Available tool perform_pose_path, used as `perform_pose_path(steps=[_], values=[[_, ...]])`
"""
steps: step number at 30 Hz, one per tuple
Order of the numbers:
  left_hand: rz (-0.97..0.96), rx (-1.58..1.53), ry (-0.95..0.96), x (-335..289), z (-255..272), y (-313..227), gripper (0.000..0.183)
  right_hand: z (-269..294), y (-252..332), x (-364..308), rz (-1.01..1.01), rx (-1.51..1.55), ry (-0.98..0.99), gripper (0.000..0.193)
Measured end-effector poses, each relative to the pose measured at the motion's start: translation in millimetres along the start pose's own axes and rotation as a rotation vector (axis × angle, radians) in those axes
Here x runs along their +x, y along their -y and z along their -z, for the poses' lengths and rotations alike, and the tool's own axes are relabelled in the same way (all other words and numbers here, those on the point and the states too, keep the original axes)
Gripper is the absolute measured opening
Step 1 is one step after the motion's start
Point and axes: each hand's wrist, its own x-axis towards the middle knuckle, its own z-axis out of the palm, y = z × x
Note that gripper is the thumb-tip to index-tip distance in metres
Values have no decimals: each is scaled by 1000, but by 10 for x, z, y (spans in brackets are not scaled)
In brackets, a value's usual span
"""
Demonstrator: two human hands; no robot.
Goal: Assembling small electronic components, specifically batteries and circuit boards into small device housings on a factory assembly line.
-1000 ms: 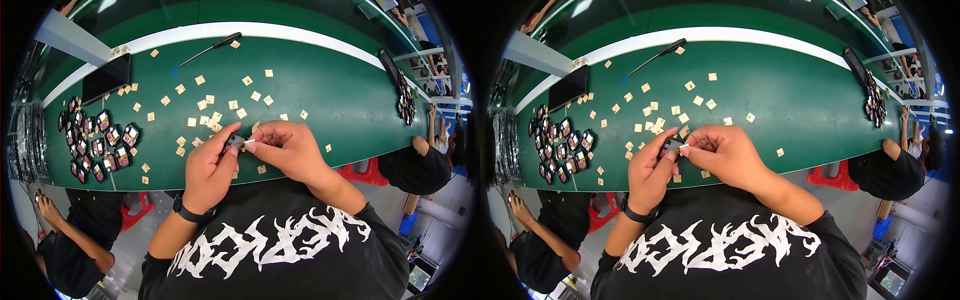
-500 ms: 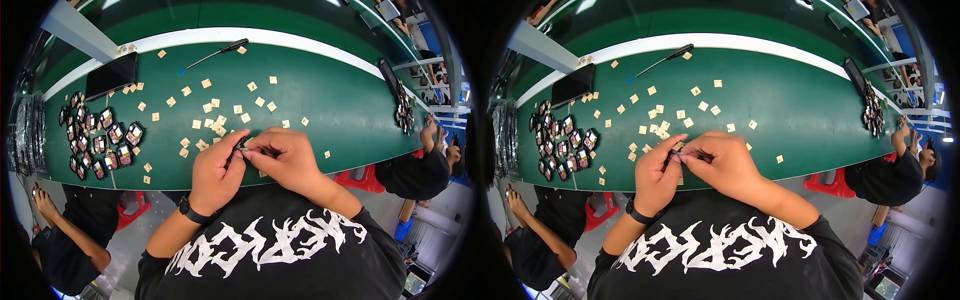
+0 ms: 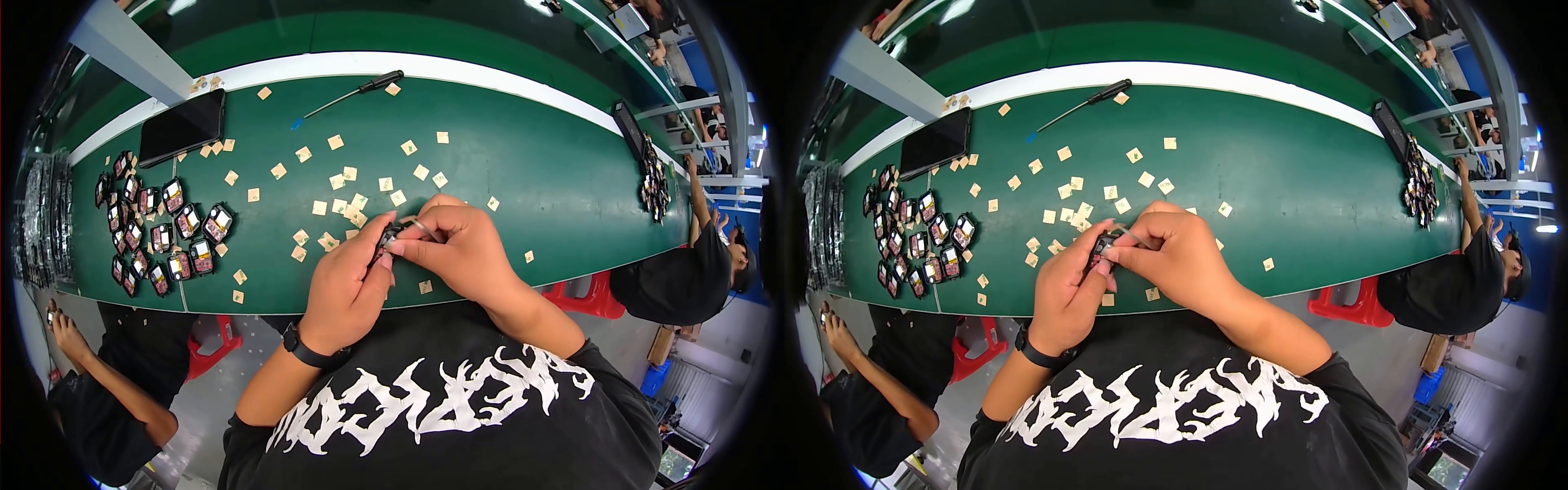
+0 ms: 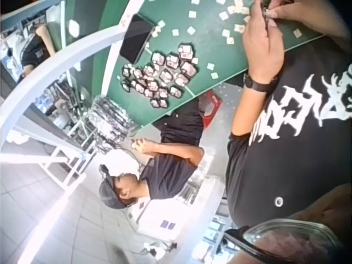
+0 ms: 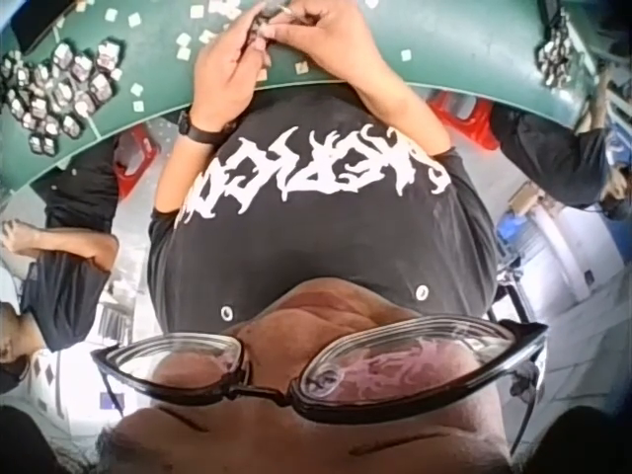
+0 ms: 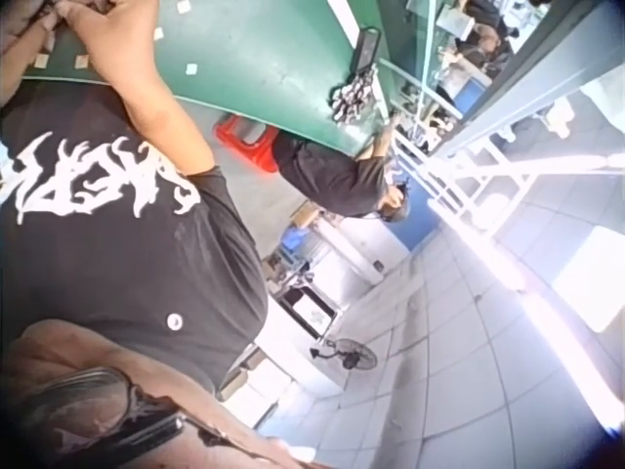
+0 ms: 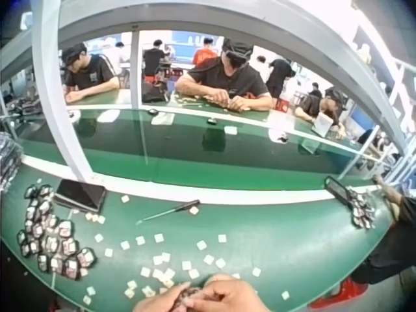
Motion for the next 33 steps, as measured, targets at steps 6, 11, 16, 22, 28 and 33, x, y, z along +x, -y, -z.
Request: perform_pose_path(steps=[6, 11, 16, 22, 28, 33], values=[[-24, -12, 66, -41, 47, 53, 46, 32, -42, 99, -187, 168, 20, 24], [85, -152, 98, -27, 94, -39, 46, 117, -84, 181, -182, 194, 219, 30], [252, -453, 74, -26, 115, -35, 48, 168, 8, 135, -227, 403, 243, 17], [231, -496, 30, -12, 72, -77, 53, 163, -143, -101, 28, 439, 116, 18], [221, -477, 17, -33, 82, -49, 55, 35, -124, -160, 598, -501, 5, 48], [180, -452, 58, -44, 150, -25, 55, 5, -169, -194, 535, -425, 91, 62]])
